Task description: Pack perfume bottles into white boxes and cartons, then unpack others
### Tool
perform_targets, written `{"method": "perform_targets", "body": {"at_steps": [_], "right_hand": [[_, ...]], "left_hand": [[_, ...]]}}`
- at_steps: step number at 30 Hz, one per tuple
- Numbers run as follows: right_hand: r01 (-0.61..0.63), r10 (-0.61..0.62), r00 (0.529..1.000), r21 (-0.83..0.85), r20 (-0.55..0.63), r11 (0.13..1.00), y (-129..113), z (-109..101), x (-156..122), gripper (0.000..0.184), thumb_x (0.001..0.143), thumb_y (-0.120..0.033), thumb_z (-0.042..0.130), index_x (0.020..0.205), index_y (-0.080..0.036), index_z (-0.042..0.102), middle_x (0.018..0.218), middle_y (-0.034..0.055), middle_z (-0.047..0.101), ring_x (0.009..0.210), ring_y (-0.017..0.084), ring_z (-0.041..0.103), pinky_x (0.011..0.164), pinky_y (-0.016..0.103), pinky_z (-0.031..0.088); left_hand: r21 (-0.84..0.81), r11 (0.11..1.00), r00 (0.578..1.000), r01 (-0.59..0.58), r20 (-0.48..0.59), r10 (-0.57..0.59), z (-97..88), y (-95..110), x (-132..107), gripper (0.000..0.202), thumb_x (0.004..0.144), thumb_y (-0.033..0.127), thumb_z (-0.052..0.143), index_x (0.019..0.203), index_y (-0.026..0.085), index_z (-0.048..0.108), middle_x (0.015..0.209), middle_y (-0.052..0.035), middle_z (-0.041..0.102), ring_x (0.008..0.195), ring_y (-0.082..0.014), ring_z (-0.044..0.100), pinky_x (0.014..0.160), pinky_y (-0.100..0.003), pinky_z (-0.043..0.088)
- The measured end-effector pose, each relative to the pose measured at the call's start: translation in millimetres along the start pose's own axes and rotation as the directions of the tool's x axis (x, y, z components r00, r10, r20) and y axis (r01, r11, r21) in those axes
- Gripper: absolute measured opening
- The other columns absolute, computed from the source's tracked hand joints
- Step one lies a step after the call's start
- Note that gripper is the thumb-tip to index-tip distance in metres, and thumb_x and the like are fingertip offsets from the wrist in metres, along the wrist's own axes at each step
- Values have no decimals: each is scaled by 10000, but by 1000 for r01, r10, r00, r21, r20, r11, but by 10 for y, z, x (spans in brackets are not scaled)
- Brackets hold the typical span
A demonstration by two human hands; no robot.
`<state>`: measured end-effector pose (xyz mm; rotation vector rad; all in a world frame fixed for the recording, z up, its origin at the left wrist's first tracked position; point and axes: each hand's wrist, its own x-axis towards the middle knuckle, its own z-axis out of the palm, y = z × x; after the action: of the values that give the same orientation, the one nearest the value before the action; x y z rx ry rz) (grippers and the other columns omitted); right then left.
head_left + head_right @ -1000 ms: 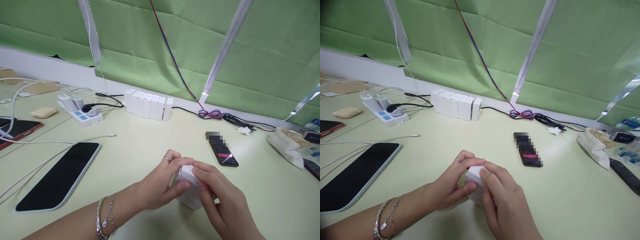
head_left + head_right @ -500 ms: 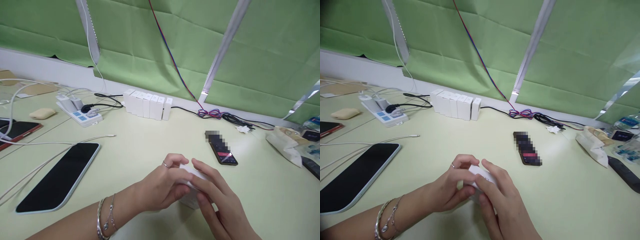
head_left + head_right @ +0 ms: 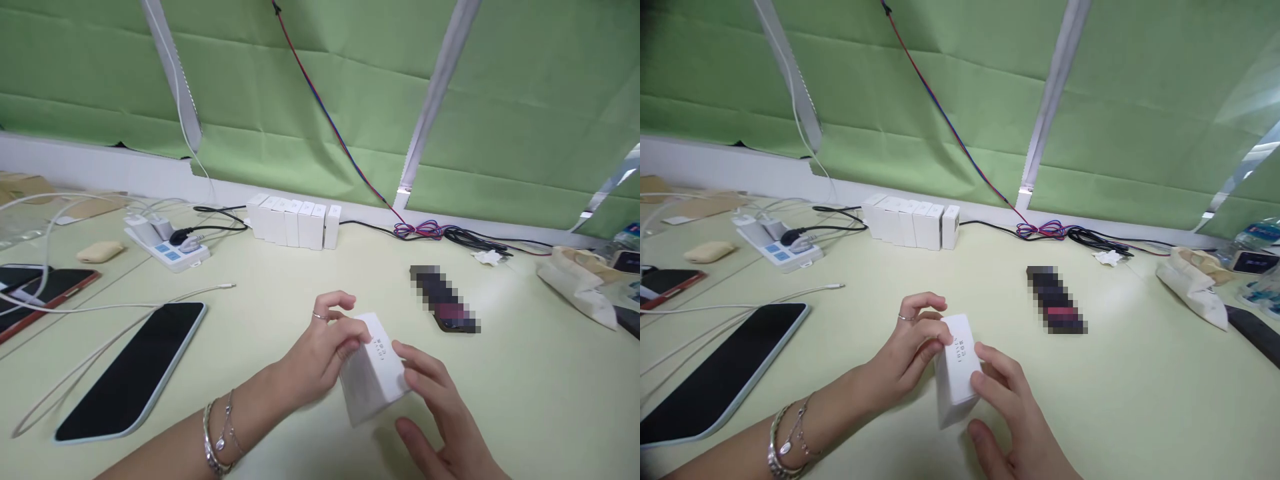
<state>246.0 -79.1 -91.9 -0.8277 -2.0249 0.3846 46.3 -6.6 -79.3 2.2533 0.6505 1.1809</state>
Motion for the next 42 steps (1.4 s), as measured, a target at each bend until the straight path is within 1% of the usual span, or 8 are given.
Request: {"method": "perform_targets", "body": {"at_steps": [2,5,9,12,15,24,33,42], "right_hand": [[-50,50,998,8,-25,999,27,53,57,645,824,-59,435,1368,-296,179,1373,103,326,1158,206,480,908,391,472],[-340,339,941,22,5,940,98,140,195,715,804,-172,544,1385,-293,147,1426,97,264,1241,255,397,971,466,399],[-558,477,821,265,314,786,276,222,448,531,781,-311,606,1264,-227,402,1214,80,550,1091,256,537,876,400,462],[-544,474,839,409,267,733,485,292,628,386,808,-361,561,1146,-198,471,1086,73,628,960,235,605,794,366,490],[-519,528,845,368,85,771,707,350,761,346,795,-361,552,1082,-194,455,1079,80,631,943,221,614,791,357,489],[-513,541,840,261,-46,818,1239,326,1102,305,740,-218,552,1038,-201,491,1061,64,638,934,214,607,830,369,460],[-534,562,827,307,-3,788,2115,332,1827,280,869,-271,537,1123,-155,530,1106,67,581,924,182,595,787,385,501],[-535,575,801,230,-166,813,2378,702,2164,288,878,-299,522,1133,-165,529,1145,72,559,957,193,580,806,401,491]], "left_hand": [[-109,988,993,106,64,-99,-111,29,33,287,932,416,293,993,254,523,1019,-54,356,898,-167,448,845,-375,431],[-345,913,949,220,293,-118,-233,79,59,573,779,683,368,1139,255,495,1060,-79,400,1038,-242,441,889,-420,408],[-421,825,912,376,326,-249,-224,15,60,713,631,568,690,1212,261,413,1211,-95,406,1074,-275,476,869,-392,423],[-328,793,853,513,90,-515,-187,-140,85,603,737,384,656,1239,238,355,1184,-91,487,1019,-235,528,843,-359,448],[-107,807,809,581,-30,-587,-192,-298,106,496,795,293,549,1252,214,373,1206,-86,508,1043,-224,516,876,-366,441],[391,774,808,498,115,-578,-151,-338,60,498,827,254,430,1314,172,370,1301,-93,449,1230,-243,343,1042,-416,288],[442,746,783,498,141,-606,-163,-288,48,503,831,230,411,1328,165,374,1318,-83,442,1229,-229,336,1061,-405,257],[388,795,776,465,253,-578,-152,-422,30,591,686,133,525,1272,155,447,1263,-115,496,1170,-272,401,1013,-443,318]]}}
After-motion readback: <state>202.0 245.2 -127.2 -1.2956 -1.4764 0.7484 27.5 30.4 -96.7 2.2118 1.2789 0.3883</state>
